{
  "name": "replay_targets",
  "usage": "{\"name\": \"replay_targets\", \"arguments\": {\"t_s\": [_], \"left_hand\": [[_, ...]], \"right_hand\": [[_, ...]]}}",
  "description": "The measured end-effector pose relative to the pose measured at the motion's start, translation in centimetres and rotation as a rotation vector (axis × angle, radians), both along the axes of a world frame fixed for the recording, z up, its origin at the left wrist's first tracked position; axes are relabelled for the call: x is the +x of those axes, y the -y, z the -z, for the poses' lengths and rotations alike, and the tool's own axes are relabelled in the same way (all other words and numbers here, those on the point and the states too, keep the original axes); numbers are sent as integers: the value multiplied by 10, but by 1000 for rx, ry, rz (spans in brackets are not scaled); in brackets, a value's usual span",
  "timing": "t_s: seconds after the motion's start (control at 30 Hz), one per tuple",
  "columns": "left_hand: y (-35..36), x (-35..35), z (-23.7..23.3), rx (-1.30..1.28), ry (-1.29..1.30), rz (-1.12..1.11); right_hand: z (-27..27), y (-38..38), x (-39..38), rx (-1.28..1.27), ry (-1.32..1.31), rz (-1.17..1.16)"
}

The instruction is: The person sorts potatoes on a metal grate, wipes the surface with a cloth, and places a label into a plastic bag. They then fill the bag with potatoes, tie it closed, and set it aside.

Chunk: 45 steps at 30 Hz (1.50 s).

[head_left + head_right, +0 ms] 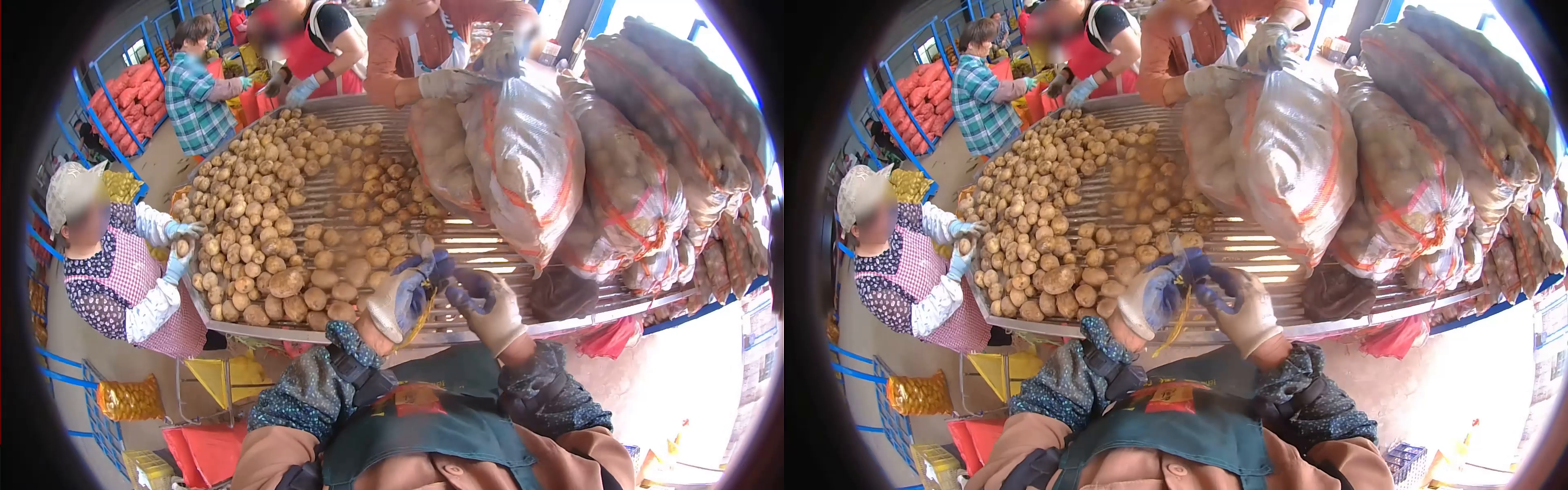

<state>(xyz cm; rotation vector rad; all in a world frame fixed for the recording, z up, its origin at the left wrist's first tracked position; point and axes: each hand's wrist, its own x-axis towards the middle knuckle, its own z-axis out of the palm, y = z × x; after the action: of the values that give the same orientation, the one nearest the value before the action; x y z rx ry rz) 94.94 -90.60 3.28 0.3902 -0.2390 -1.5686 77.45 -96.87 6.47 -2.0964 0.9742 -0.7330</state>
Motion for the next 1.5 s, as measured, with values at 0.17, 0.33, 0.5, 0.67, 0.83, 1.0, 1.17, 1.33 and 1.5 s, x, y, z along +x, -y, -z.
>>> {"name": "replay_targets", "arguments": {"t_s": [0.17, 0.33, 0.5, 0.67, 0.83, 1.0, 1.17, 1.33, 1.5], "left_hand": [[23, -36, -36, -140, 383, 89], [41, -47, -16, -111, 564, 52], [81, -8, -54, -145, 743, -84], [157, 39, -70, -172, 827, -90], [231, 67, -95, -163, 972, -59], [308, 75, -96, -235, 1292, 104], [343, 75, -77, -537, 1721, -13], [328, 98, -88, -554, 2012, 78], [322, 111, -99, -659, 2256, 319]], "right_hand": [[22, 30, -7, 68, 131, -109], [6, 35, -55, 674, 387, -42], [-2, 42, -143, 735, 677, -43], [-65, 43, -198, 485, 623, 463], [-163, 45, -191, 196, 230, 543], [-222, 58, -107, 222, -2, 629], [-226, 76, -32, 262, -84, 616], [-212, 118, 23, 41, -252, 473], [-203, 188, 68, -235, -528, 443]]}}
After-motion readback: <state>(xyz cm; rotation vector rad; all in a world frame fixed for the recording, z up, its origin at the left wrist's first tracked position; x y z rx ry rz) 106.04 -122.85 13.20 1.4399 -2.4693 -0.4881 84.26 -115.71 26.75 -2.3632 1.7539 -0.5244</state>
